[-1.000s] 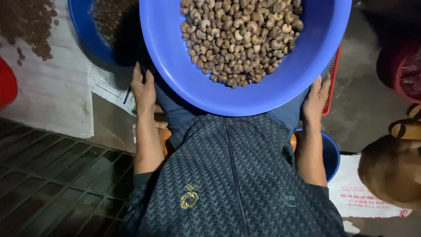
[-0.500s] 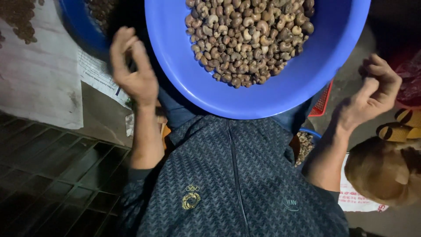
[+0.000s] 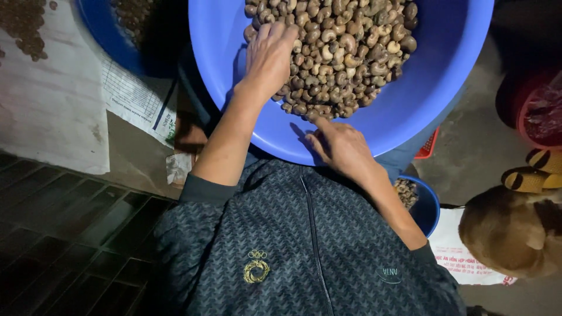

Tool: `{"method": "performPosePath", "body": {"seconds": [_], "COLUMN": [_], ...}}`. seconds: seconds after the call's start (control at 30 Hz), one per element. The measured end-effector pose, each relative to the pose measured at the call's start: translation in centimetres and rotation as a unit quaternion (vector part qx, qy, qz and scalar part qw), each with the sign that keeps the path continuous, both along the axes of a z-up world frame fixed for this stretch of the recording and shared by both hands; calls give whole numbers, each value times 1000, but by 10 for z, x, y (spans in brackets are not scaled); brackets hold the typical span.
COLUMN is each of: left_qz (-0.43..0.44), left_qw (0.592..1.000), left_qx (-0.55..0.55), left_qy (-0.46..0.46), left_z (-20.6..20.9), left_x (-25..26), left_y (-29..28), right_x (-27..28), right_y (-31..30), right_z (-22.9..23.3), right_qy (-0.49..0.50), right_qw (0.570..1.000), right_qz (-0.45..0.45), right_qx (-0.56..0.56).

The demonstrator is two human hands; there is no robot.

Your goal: Manual sorting of nuts in a large bowl, sifting through the pile and picking out specific pieces.

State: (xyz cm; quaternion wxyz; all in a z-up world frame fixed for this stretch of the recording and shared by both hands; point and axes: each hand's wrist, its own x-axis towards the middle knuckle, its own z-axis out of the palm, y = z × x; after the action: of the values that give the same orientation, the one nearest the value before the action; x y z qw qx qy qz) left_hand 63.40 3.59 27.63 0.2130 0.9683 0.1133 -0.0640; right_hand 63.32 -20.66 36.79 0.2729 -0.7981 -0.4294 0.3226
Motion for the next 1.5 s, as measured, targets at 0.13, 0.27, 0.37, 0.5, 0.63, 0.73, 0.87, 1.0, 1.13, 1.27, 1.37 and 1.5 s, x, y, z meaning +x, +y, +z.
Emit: {"method": "performPosePath", "body": {"seconds": [0.13, 0.27, 0.37, 0.5, 0.63, 0.73, 0.87, 1.0, 1.13, 1.27, 1.37, 1.5], "left_qz": [6, 37, 118, 239, 375, 411, 346, 289, 256, 208, 196, 202], "left_qw": [998, 990, 973, 932, 780, 734, 906, 939, 960, 973, 976, 972], "left_qx": [28, -26, -166, -265, -496, -531, -243, -169, -77, -8, 4, 10], "left_qy": [47, 132, 111, 64, -68, -101, -15, 77, 88, 98, 93, 116], "left_z": [-19, -4, 24, 76, 67, 62, 40, 8, -35, -48, -53, -37], "left_x": [-3, -1, -3, 0, -5, -3, 4, 13, 15, 12, 10, 8], "left_y": [-4, -2, 8, 12, 23, 27, 32, 36, 33, 25, 24, 21], "right_x": [12, 41, 71, 92, 90, 87, 85, 88, 89, 87, 84, 80], "right_y": [-3, 7, 28, 34, 37, 36, 39, 44, 46, 48, 52, 51], "right_z": [-6, -12, -19, -61, -80, -79, -80, -98, -101, -102, -103, -96], "right_qy": [14, -110, -188, -259, -273, -245, -249, -234, -250, -234, -284, -309], "right_qw": [1000, 992, 975, 963, 959, 967, 966, 970, 965, 967, 953, 945], "right_qz": [-9, -48, -98, -79, -75, -73, -72, -60, -78, -97, -90, -94], "right_qx": [-5, 31, 71, 9, -21, -6, 16, -10, 31, 26, 47, 45]}}
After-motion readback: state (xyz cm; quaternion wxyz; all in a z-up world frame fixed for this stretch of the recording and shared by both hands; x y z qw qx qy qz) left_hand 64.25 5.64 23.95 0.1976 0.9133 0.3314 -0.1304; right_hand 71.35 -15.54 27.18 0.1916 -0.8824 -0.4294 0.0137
